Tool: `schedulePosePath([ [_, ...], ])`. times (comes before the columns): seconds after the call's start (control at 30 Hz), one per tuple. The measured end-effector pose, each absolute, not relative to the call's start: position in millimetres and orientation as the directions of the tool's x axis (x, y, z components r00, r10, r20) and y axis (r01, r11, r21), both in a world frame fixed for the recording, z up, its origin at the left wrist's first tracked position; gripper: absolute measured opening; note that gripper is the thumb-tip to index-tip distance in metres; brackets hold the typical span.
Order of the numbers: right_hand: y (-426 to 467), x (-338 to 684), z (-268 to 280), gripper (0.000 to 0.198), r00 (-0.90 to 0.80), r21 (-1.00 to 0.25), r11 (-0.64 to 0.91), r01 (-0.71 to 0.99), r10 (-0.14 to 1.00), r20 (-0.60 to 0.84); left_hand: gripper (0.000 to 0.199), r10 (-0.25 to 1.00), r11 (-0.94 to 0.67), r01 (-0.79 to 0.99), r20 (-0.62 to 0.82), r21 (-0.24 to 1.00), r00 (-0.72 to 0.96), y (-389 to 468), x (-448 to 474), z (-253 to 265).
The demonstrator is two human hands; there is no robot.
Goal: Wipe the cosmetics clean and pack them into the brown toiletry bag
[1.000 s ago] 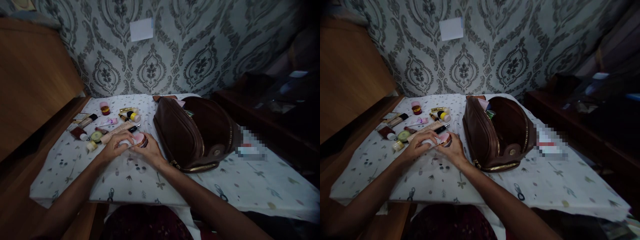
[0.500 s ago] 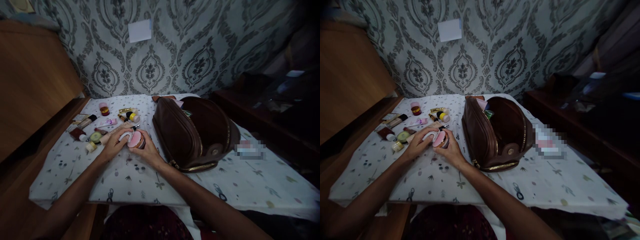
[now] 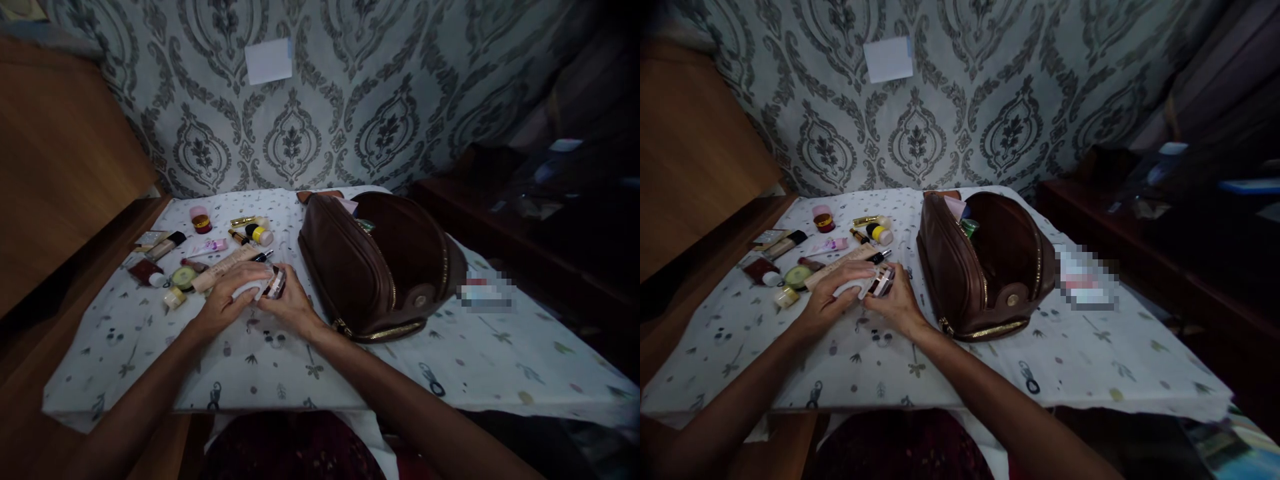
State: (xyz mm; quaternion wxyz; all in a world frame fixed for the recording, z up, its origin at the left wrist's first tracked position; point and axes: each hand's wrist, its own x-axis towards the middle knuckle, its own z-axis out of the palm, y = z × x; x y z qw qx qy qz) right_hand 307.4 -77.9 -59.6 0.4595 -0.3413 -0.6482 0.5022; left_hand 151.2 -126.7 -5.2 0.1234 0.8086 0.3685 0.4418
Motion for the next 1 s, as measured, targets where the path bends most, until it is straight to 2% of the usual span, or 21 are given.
schedulePosePath([
  [0.1, -83, 310, -58, 0.067, -0.357, -0.923, 0.362, 0.128, 0.885, 0.298, 0.035, 0.671, -0.736, 0.466, 0.626, 0.492, 0.399, -126, 152, -6],
  [0.2, -89, 312, -54, 0.066, -0.402, -0.843, 0.457, 0.284, 0.855, 0.328, 0.037, 0.718, -0.693, 0.501, 0.562, 0.518, 0.412, -126, 156, -10],
  [0.4, -95, 314, -52, 0.068, -0.41, -0.701, 0.543, 0.462, 0.832, 0.374, 0.043, 0.887, -0.458, 0.551, 0.405, 0.698, 0.224, -130, 166, -12],
  [0.5, -94, 314, -54, 0.078, -0.424, -0.636, 0.626, 0.451, 0.777, 0.465, 0.055, 0.955, -0.297, 0.489, 0.266, 0.82, 0.132, -131, 168, -10],
  [0.6, -93, 315, -55, 0.081, -0.432, -0.588, 0.7, 0.405, 0.714, 0.551, 0.064, 0.979, -0.201, 0.37, 0.17, 0.907, 0.114, -130, 166, -11],
  [0.73, -92, 319, -52, 0.091, -0.504, -0.599, 0.75, 0.28, 0.646, 0.573, 0.053, 0.988, -0.149, 0.17, 0.137, 0.974, 0.077, -126, 162, -20],
  [0.87, -91, 318, -51, 0.102, -0.501, -0.691, 0.695, 0.197, 0.677, 0.539, 0.052, 0.998, -0.043, -0.04, 0.041, 0.998, -0.042, -124, 164, -24],
  [1.0, -89, 315, -53, 0.092, -0.463, -0.739, 0.645, 0.195, 0.724, 0.51, 0.052, 0.995, -0.003, -0.152, -0.012, 0.988, -0.096, -125, 168, -22],
])
